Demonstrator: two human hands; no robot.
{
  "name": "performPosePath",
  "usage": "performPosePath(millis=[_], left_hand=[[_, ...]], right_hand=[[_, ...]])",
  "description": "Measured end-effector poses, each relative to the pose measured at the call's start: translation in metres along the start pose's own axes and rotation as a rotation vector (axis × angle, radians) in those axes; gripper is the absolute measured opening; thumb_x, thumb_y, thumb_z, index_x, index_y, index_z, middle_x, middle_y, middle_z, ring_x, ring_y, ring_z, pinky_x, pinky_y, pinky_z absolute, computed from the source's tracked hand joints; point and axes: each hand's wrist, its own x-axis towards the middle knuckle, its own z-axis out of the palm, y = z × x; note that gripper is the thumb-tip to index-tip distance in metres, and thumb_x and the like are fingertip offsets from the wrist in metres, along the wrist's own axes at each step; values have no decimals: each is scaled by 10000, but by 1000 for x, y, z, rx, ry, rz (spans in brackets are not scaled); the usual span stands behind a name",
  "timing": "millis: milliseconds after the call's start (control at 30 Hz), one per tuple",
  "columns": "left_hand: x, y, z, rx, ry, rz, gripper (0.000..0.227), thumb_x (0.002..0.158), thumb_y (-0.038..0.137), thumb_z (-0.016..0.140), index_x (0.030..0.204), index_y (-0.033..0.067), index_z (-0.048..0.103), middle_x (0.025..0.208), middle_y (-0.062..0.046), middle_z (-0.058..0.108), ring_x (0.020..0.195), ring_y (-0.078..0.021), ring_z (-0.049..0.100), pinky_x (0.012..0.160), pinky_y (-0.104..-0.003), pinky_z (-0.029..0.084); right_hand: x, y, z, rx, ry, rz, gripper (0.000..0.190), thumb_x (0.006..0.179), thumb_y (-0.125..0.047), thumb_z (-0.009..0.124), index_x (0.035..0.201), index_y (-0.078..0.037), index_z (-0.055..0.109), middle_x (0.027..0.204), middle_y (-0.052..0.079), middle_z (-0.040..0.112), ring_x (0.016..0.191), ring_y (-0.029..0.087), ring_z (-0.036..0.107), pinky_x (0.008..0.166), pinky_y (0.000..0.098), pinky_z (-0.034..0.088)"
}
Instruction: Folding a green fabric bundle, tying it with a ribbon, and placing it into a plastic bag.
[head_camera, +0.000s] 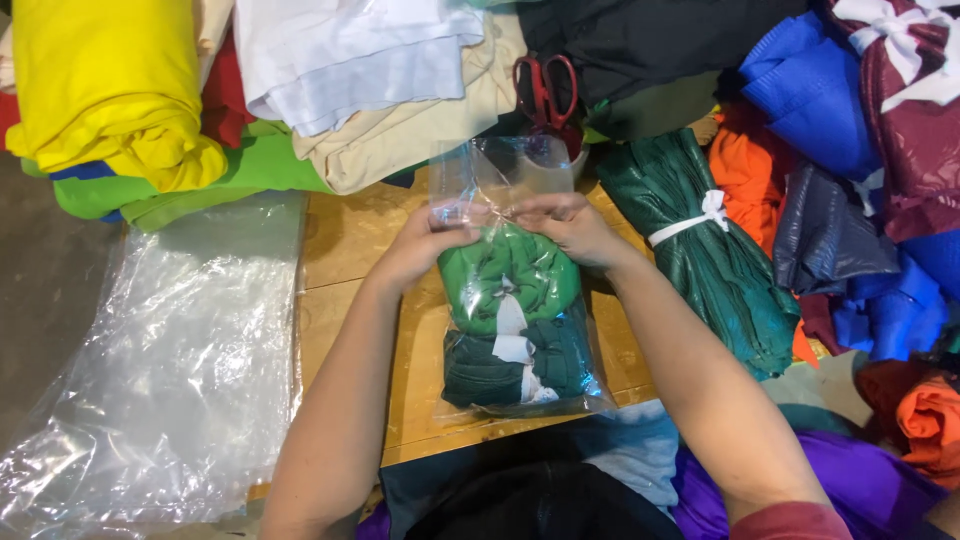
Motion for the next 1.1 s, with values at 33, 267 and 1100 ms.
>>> performPosePath(millis=[33,267,1100], left_hand=[[-2,2,-3,28,-50,-3,354,782,39,793,1135,58,768,961,-72,759,825,-143,686,771,-300,578],[-2,1,-6,43,-96,-62,409,698,-26,855,1092,52,775,934,-65,773,808,-128,710,747,-309,611],[-4,2,2,99,-42,-81,192,773,71,845,959,73,796,884,-59,780,765,-110,715,705,-294,619]], right_hand=[[-3,-6,3,-5,-28,-8,226,851,79,773,1068,16,761,900,142,778,786,150,720,717,306,603],[-1,-10,2,-111,-103,0,114,904,12,741,1003,-24,786,846,45,756,767,77,660,710,233,562],[2,-20,7,-105,-120,-23,328,866,45,642,1153,-35,780,864,97,785,774,80,686,723,188,540]])
